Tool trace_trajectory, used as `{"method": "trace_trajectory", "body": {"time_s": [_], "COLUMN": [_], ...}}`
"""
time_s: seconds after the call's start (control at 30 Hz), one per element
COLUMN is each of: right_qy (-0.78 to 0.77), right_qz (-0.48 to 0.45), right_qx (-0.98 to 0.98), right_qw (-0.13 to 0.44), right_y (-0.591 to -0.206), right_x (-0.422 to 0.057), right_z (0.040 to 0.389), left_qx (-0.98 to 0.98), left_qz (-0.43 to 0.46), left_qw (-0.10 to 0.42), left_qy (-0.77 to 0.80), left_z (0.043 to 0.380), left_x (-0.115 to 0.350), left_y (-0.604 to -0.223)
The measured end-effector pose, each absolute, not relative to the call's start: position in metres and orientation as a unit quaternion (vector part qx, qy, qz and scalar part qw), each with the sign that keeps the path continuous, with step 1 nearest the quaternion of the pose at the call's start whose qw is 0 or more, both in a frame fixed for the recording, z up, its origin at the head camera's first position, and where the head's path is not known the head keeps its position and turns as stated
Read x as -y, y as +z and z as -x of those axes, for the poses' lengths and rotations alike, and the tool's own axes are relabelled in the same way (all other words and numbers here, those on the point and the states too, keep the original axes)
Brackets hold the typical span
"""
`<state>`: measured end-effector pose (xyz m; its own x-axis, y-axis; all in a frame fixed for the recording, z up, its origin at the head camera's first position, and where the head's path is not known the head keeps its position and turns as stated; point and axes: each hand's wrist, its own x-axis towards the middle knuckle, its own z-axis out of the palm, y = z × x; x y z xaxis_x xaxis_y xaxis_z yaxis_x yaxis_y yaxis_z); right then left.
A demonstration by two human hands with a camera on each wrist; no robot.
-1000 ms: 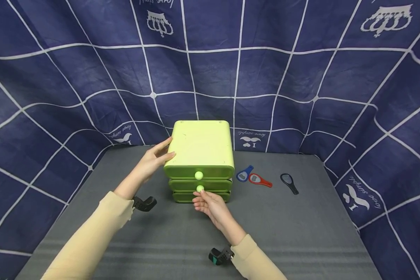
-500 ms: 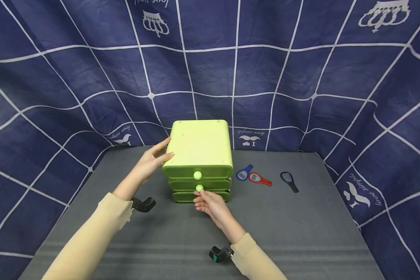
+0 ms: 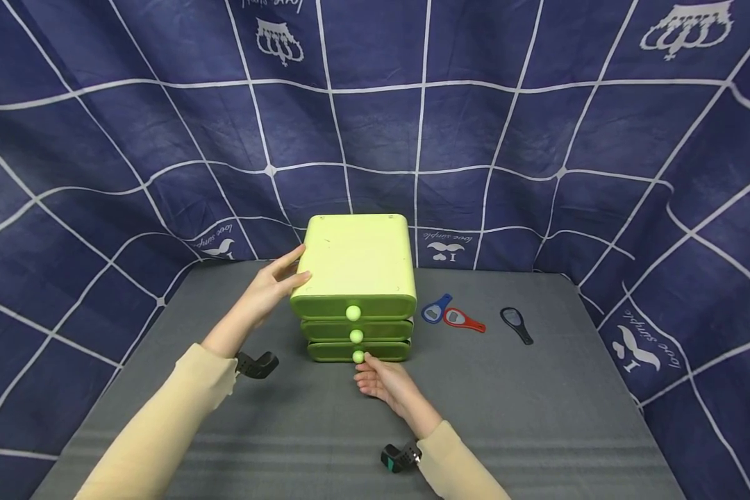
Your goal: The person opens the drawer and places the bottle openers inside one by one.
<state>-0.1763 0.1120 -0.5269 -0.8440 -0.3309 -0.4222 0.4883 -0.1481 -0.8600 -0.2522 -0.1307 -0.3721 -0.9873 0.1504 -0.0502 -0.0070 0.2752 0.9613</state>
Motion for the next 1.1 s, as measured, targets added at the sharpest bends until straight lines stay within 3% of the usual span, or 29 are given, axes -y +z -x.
{"method": "trace_trajectory", "body": {"time_s": [0.5,0.83,1.1], "right_qy": [-0.77,-0.756,-0.753], "right_qz": [-0.07,-0.051,-0.055], "right_qx": [-0.571,-0.563,-0.562], "right_qw": [0.276,0.33,0.339], "right_y": [-0.531,-0.526,-0.524], "right_x": [-0.104,-0.113,-0.114], "right_z": [0.176,0.146,0.117], "left_qx": [-0.798,-0.797,-0.796], "left_qz": [-0.045,-0.054,-0.055], "left_qw": [0.064,0.066,0.067], "left_qy": [0.597,0.598,0.598], "left_z": [0.251,0.253,0.254], "left_x": [0.131,0.132,0.132], "left_y": [-0.373,-0.37,-0.373]}}
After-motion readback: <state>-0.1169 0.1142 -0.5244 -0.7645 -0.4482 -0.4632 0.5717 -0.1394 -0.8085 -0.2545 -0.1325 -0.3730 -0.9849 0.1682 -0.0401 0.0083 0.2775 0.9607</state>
